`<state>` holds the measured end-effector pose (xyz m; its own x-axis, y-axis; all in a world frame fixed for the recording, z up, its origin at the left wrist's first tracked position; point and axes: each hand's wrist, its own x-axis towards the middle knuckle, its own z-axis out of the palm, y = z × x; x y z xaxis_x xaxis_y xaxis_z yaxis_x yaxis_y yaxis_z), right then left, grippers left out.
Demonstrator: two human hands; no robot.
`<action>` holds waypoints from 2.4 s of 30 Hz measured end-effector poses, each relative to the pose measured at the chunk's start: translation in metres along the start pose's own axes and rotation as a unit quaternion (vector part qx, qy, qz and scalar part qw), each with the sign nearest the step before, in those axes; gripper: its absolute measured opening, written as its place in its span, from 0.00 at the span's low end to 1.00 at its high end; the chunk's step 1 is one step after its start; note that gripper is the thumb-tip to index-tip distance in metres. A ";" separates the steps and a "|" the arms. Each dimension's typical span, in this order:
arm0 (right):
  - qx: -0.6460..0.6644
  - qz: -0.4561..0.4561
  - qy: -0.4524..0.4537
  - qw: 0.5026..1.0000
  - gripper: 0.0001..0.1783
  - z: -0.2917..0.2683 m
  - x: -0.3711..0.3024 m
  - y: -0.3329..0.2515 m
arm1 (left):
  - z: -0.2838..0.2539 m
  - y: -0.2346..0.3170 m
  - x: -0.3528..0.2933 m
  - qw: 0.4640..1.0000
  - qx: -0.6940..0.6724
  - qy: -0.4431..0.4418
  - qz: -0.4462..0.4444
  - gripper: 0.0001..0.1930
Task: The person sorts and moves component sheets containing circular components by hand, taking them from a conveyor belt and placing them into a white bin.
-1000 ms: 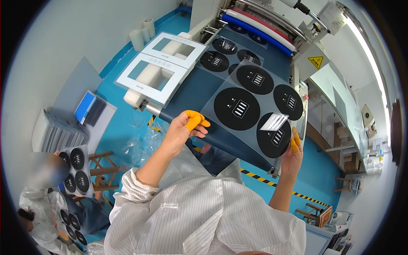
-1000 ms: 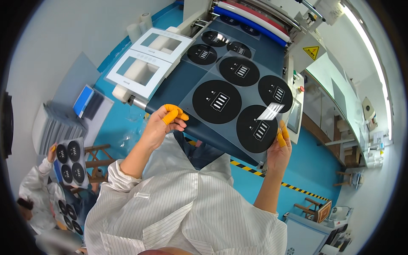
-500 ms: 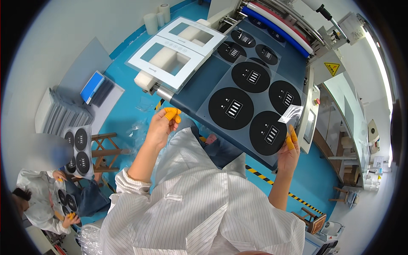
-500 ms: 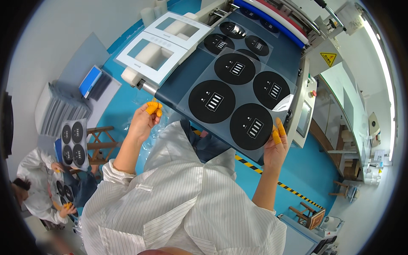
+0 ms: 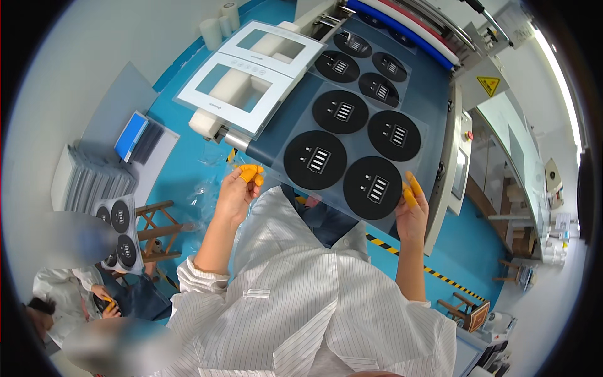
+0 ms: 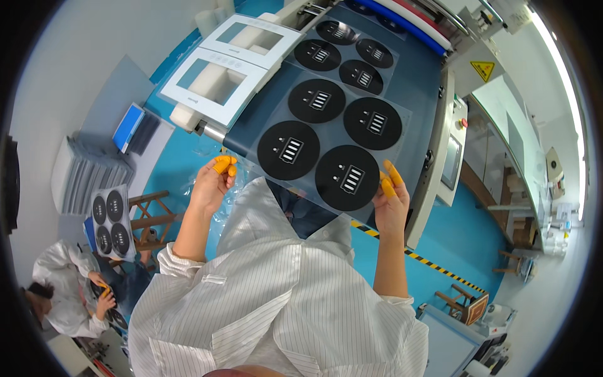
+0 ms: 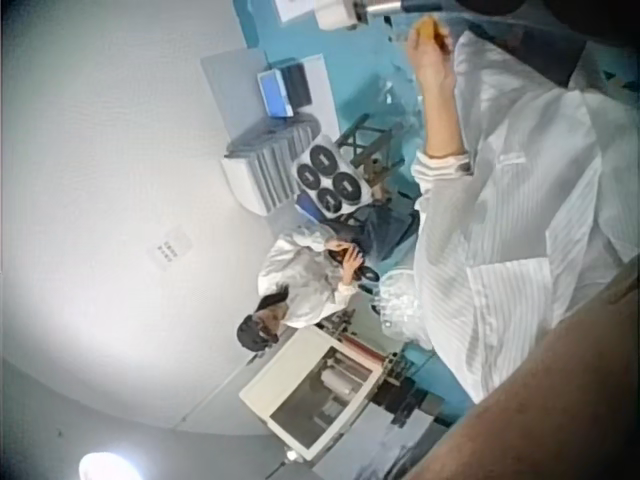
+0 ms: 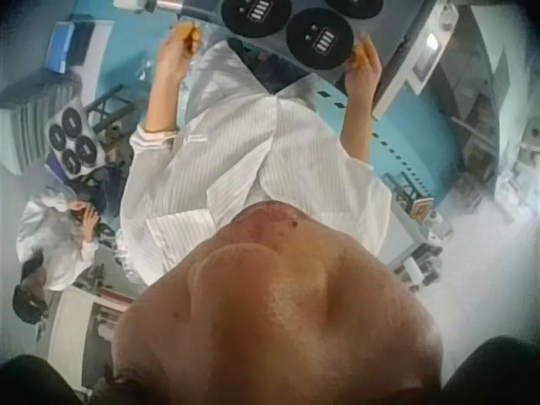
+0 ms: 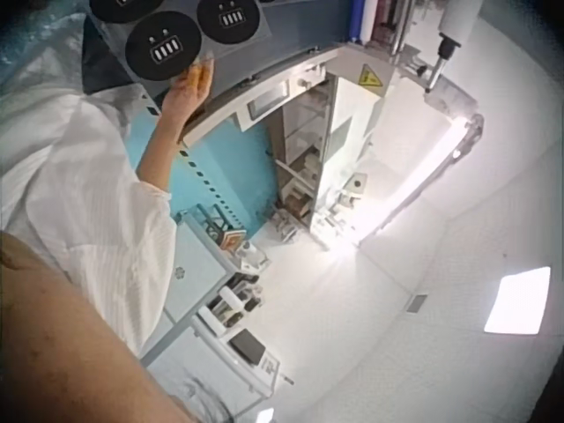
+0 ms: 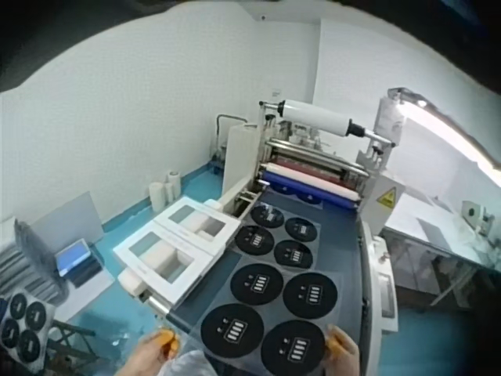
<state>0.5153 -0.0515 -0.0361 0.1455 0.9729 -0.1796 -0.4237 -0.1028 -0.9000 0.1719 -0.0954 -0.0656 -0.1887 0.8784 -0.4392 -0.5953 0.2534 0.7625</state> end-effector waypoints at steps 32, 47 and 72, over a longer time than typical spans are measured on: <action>-0.447 0.022 -0.066 0.892 0.15 0.026 0.203 0.035 | -0.048 -0.020 0.014 0.996 0.058 0.061 -0.014 0.08; -0.485 0.133 0.026 0.864 0.22 -0.003 0.360 0.013 | -0.317 -0.100 -0.097 0.757 -0.088 0.629 0.154 0.07; -0.211 0.066 0.115 0.968 0.16 -0.155 0.234 -0.063 | -0.522 -0.060 -0.153 0.748 -0.260 0.556 0.253 0.20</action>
<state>0.7147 0.1508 -0.0835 0.3308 0.8785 -0.3448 -0.0568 -0.3461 -0.9365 -0.1713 -0.4567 -0.2928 -0.8528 -0.1453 -0.5017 -0.3970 -0.4438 0.8034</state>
